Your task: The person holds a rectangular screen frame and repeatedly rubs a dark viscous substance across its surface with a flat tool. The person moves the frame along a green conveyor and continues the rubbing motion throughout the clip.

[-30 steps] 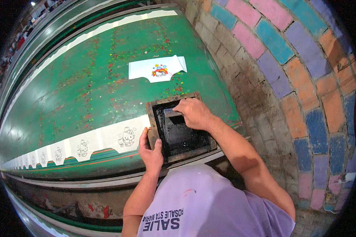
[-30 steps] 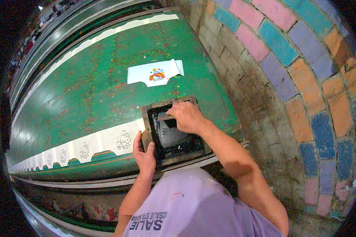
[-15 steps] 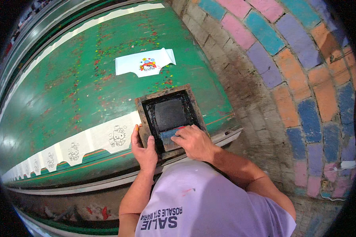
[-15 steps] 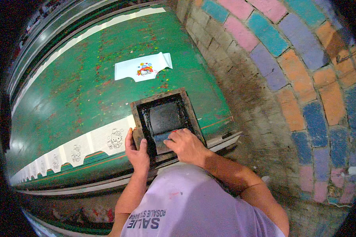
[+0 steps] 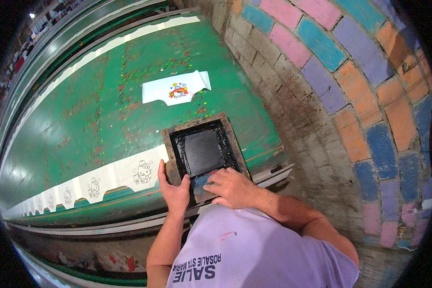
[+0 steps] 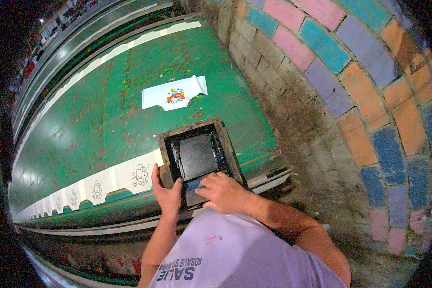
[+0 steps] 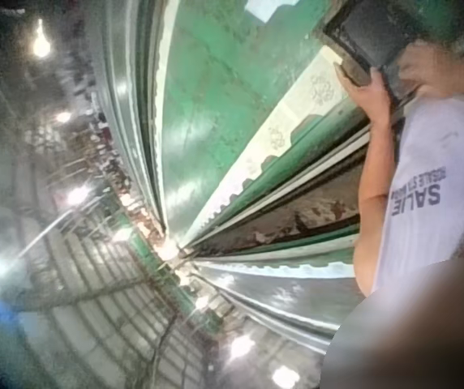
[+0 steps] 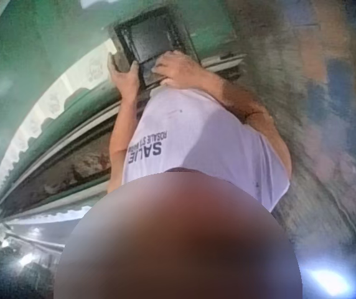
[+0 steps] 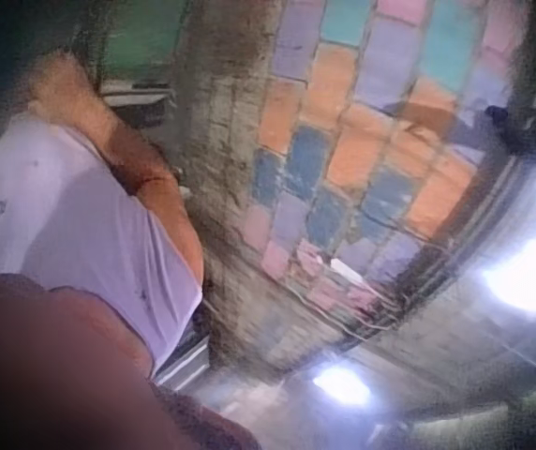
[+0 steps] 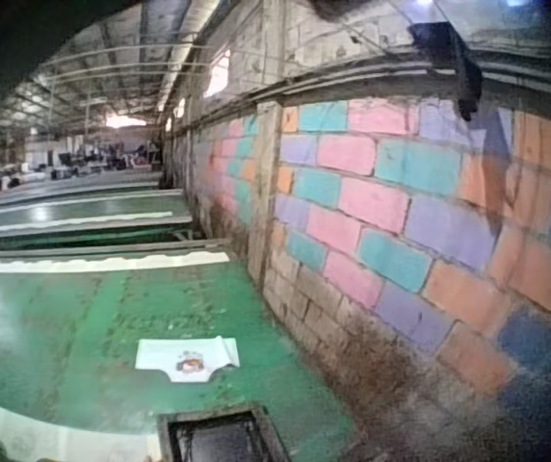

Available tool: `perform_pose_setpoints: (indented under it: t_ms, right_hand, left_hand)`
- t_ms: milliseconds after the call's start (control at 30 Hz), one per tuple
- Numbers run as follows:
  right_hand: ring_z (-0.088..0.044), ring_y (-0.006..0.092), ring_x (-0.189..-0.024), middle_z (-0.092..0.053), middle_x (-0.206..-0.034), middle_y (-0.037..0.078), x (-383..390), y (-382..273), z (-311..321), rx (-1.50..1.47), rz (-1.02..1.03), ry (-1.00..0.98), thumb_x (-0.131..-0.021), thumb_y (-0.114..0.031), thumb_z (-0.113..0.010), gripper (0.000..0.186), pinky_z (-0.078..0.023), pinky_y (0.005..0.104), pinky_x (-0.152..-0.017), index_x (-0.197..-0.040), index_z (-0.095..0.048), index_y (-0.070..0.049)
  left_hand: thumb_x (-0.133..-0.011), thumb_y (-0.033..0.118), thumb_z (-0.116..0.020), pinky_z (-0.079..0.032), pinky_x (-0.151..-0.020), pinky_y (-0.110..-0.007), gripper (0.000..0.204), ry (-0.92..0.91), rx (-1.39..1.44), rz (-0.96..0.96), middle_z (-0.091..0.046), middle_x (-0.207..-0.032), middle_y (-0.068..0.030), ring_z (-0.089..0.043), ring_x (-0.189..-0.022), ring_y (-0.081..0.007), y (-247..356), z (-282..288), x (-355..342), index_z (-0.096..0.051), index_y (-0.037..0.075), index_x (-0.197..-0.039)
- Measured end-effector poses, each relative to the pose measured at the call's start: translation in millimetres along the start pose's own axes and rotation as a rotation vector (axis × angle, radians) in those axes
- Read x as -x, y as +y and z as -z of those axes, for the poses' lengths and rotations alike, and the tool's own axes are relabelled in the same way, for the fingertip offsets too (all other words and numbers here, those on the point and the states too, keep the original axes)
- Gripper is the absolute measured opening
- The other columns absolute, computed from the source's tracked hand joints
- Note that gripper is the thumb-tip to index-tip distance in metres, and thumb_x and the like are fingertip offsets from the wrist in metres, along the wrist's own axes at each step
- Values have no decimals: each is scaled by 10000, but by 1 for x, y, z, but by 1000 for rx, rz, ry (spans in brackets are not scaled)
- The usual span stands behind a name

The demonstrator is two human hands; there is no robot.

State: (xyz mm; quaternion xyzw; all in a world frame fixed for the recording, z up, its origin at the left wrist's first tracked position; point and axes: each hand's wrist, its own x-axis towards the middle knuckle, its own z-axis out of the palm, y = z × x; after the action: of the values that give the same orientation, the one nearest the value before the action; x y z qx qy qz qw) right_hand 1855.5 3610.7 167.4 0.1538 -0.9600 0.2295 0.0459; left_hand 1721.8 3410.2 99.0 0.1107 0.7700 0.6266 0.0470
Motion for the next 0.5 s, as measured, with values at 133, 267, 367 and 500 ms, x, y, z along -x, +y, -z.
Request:
perform_pose_setpoints:
  t_ms: [133,267,367,500]
  right_hand:
    - [-663,348,-1304,-709,-1359,132,29,24,13,-110,36,81,-880,-315,-912,506,-528,511,-1089,-1309,-783,-80]
    - [-667,357,-1312,-721,-1372,132,80,68,42,-99,-9,228,-888,-257,-904,429,-545,517,-1087,-1267,-805,-79]
    - [-699,365,-1258,-746,-1357,130,126,101,60,-166,-119,357,-918,-181,-880,374,-570,509,-1082,-1267,-807,-69]
    - [-715,364,-1252,-763,-1338,154,175,137,68,-317,-277,502,-951,-96,-852,364,-583,474,-1088,-1306,-789,-47]
  left_hand:
    - [-858,-71,-827,-372,-1329,-424,939,45,-167,-13,-561,-1658,-221,-535,-1539,-328,-2,-1,-2,-447,-14,-1715]
    - [-853,-141,-789,-334,-1357,-433,951,81,-125,6,-519,-1720,-215,-489,-1604,-322,17,-8,0,-432,-28,-1727]
    - [-856,-150,-767,-374,-1331,-436,939,124,-130,-155,-533,-1706,-225,-518,-1578,-318,44,-25,8,-440,-26,-1728]
    - [-852,-133,-769,-392,-1315,-436,946,152,-193,-209,-543,-1692,-217,-537,-1550,-310,78,-62,16,-436,-27,-1732]
